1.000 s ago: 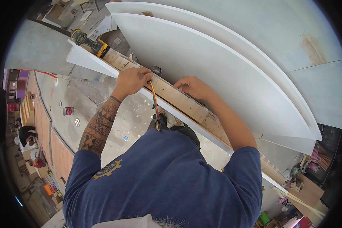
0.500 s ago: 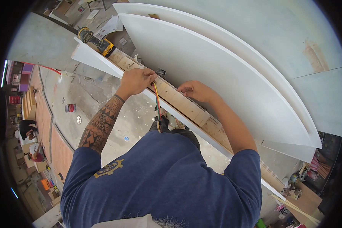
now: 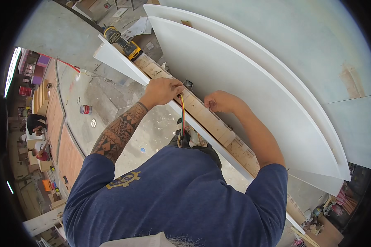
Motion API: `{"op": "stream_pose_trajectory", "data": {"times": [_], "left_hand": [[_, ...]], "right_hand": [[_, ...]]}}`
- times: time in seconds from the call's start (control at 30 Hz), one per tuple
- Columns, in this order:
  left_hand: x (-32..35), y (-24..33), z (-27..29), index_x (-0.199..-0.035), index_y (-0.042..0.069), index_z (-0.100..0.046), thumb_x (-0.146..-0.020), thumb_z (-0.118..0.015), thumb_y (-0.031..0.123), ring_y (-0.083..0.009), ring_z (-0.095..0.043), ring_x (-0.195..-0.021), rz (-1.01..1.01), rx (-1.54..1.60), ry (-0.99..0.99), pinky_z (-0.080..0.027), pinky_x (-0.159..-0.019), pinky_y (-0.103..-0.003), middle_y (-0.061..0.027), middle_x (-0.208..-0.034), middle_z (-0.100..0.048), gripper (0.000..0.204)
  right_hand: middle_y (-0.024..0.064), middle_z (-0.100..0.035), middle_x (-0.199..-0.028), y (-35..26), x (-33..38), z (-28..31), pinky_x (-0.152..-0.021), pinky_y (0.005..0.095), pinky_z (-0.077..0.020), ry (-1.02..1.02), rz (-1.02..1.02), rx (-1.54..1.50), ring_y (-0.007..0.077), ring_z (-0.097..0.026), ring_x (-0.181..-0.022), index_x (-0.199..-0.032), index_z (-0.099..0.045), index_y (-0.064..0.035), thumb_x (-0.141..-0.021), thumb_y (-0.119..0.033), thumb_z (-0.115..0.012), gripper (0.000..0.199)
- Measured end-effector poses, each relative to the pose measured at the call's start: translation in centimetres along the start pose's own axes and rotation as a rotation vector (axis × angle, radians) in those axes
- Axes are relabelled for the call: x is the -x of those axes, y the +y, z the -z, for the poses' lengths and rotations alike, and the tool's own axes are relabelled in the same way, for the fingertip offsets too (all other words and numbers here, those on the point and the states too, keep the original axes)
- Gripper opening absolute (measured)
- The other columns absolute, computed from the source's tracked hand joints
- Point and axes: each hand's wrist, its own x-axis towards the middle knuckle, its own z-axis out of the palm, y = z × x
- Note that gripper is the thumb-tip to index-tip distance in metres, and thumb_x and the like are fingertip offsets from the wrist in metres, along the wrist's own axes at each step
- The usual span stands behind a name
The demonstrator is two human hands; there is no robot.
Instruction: The person removes screws from a wooden board attached to a white panel using a power drill, uncoils and threads electrical wires through the board, and detaches the board from the panel by hand.
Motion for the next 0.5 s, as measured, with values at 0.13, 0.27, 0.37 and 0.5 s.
{"op": "stream_pose_trajectory", "data": {"times": [0.13,0.27,0.37,0.5], "left_hand": [[0.0,-0.1,0.1,-0.115,0.028,-0.081,-0.103,-0.059,0.052,-0.0301,-0.077,-0.092,0.008,0.012,0.020,-0.059,-0.082,-0.044,-0.0051,-0.096,-0.081,0.036],[-0.3,-0.2,0.1,-0.115,0.027,-0.082,-0.103,-0.058,0.052,-0.0293,-0.077,-0.091,0.005,-0.003,0.005,-0.059,-0.082,-0.044,-0.0043,-0.095,-0.081,0.036],[-0.3,-0.4,0.0,-0.115,0.027,-0.082,-0.103,-0.058,0.052,-0.0302,-0.077,-0.093,0.002,-0.001,-0.006,-0.059,-0.082,-0.045,-0.0056,-0.097,-0.081,0.037],[0.0,-0.3,-0.2,-0.104,0.021,-0.079,-0.102,-0.058,0.052,-0.0331,-0.076,-0.088,-0.039,0.005,0.044,-0.059,-0.077,-0.048,-0.0092,-0.091,-0.079,0.038]], "right_hand": [[0.0094,-0.075,-0.089,-0.3,0.0,-0.2,-0.077,0.0363,-0.0544,0.036,0.041,0.081,0.0215,-0.071,-0.081,-0.096,-0.070,-0.0030,-0.085,0.000,-0.069,0.011],[0.0088,-0.073,-0.087,0.9,0.2,-1.2,-0.076,0.0371,-0.0538,0.105,0.103,0.087,0.0225,-0.069,-0.079,-0.096,-0.068,-0.0030,-0.086,0.000,-0.069,0.011],[0.0074,-0.070,-0.086,1.3,0.3,-1.7,-0.078,0.0367,-0.0532,0.123,0.132,0.098,0.0192,-0.067,-0.082,-0.098,-0.066,-0.0032,-0.088,-0.001,-0.068,0.011],[0.0049,-0.066,-0.091,1.6,0.8,-2.8,-0.082,0.0368,-0.0527,0.079,-0.002,-0.230,0.0149,-0.065,-0.089,-0.100,-0.064,-0.0036,-0.092,-0.003,-0.069,0.009]]}}
